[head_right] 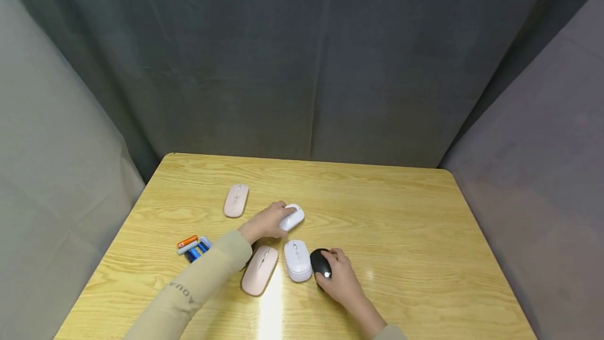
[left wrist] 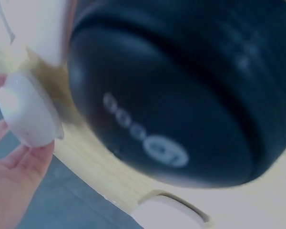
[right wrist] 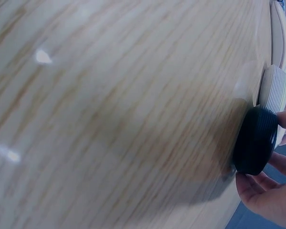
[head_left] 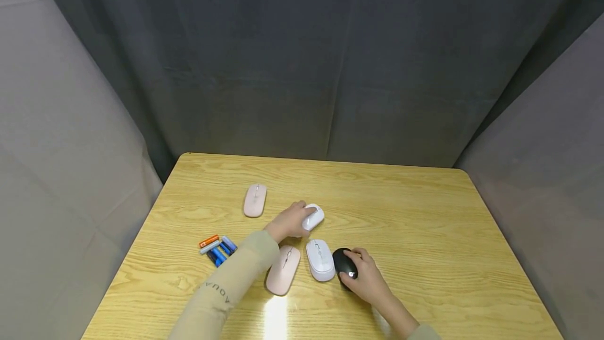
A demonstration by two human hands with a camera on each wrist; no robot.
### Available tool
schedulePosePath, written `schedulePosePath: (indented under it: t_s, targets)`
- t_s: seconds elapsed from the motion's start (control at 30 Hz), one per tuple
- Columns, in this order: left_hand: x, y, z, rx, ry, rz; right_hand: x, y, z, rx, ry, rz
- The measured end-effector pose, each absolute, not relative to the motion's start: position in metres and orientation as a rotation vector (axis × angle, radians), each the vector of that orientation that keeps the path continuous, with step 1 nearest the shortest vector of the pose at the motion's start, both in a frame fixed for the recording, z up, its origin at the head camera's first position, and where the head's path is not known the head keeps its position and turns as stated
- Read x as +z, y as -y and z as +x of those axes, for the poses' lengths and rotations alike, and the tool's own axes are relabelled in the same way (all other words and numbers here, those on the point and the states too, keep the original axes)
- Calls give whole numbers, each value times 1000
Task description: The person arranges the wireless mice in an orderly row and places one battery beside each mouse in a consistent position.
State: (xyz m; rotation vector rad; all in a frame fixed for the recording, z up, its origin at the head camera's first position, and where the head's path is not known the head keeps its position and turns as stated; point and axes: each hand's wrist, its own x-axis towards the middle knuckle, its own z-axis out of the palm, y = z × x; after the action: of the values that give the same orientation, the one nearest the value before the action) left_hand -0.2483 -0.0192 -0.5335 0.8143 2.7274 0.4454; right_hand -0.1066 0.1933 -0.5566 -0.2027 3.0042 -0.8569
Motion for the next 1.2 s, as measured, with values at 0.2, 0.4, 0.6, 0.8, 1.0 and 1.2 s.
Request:
schedulePosePath:
  t_s: [0.2, 0.4, 0.6, 0.8, 1.0, 1.2]
  targets:
    - [-532, 25, -266, 584, -2841, 633, -558, -193, -106, -870, -3019, -222]
    - [-535, 28, -280, 682, -2903, 420, -558, -193, -106, -866, -3007, -206]
    - [-540, 27, -288, 699, -2920, 273, -558, -192, -105, -868, -3006, -197]
    - [-540, 24, -285, 656, -2873, 157, -558, -192, -105, -870, -3003, -200]
    - [-541, 22, -279, 583, -2892, 153, -558, -192, -104, -867, -2994, -175]
    - [-544, 20, -279, 570, -2895, 139, -560, -193, -104, -866, -2993, -174]
